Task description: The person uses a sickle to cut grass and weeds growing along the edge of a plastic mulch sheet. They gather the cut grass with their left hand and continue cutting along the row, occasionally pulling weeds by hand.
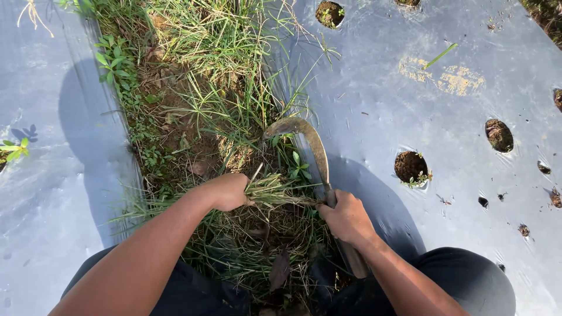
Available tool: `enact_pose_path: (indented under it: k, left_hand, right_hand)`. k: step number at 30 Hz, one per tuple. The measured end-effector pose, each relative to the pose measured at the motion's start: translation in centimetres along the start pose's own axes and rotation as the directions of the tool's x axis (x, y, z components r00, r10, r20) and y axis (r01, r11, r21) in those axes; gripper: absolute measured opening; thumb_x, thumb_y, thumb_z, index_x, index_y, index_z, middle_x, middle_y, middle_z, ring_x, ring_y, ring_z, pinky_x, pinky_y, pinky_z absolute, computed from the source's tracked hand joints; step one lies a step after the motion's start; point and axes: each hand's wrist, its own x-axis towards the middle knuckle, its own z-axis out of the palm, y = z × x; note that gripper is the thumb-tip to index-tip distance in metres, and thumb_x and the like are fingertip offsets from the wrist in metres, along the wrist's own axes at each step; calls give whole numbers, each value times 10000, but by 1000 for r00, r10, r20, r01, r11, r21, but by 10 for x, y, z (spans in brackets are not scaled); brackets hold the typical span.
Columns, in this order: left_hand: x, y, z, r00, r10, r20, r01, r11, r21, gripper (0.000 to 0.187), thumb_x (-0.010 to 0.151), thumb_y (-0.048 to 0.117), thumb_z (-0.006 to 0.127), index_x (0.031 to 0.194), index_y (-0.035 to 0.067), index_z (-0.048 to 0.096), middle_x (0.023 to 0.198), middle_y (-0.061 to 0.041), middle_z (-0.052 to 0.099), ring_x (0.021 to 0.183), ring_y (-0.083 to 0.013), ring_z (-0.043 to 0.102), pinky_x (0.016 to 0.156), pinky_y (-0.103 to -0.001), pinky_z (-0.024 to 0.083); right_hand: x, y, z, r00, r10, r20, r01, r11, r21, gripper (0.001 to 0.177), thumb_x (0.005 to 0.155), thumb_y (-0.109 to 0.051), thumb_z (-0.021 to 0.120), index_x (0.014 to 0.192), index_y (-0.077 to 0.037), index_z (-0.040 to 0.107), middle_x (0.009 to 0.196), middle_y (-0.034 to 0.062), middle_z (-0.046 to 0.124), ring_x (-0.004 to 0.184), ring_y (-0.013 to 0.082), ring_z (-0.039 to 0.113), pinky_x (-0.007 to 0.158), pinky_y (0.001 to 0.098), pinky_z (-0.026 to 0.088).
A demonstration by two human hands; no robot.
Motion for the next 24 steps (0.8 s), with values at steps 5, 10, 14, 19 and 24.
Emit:
enact_pose_path:
  k: [5, 10, 14, 19, 24]
  left_hand:
    - [-11, 15, -10, 993, -49, -109, 58, 995, 83, 506, 1019, 263, 633, 1382, -85, 571, 948, -186, 730, 597, -215, 656, 610, -380, 535]
    - [-7, 17, -28, 977, -101, -187, 113, 992, 58, 539, 1032, 333, 603, 1388, -70, 573, 957, -193, 728, 574, -195, 641, 647, -380, 554]
    - [-9, 26, -47, 953, -147, -263, 177, 980, 92, 365, 1034, 255, 601, 1191, -60, 694, 1003, -208, 736, 664, -244, 708, 705, -395, 580]
    - [-9, -15, -59, 891, -225, -394, 306, 939, 156, 270, 1006, 201, 609, 853, 33, 755, 699, -135, 694, 523, -222, 649, 550, -373, 518]
    - [-53, 7, -71, 862, -268, -429, 336, 938, 90, 254, 976, 162, 670, 948, -53, 803, 933, -260, 768, 777, -346, 777, 665, -425, 595]
  right_hand:
    - [0, 5, -20, 991, 23, -134, -26, 999, -21, 171, 884, -209, 645, 764, -95, 600, 531, 133, 636, 476, 248, 686, 499, 379, 559]
    - [-1, 15, -34, 983, 33, -183, -37, 999, -22, 186, 912, -247, 668, 890, -64, 695, 613, 155, 667, 597, 309, 719, 588, 426, 572]
    - [-20, 5, -49, 959, 75, -274, -72, 997, 23, 214, 887, -248, 695, 941, -52, 764, 601, 186, 677, 589, 362, 711, 654, 426, 561]
    - [-23, 28, -93, 887, 128, -444, -152, 988, -18, 139, 819, -288, 688, 837, -152, 711, 466, 82, 611, 505, 283, 692, 651, 403, 566]
    - [-39, 23, -103, 897, 128, -424, -141, 990, 1, 152, 800, -269, 693, 879, -142, 721, 465, 90, 611, 481, 254, 680, 630, 368, 537]
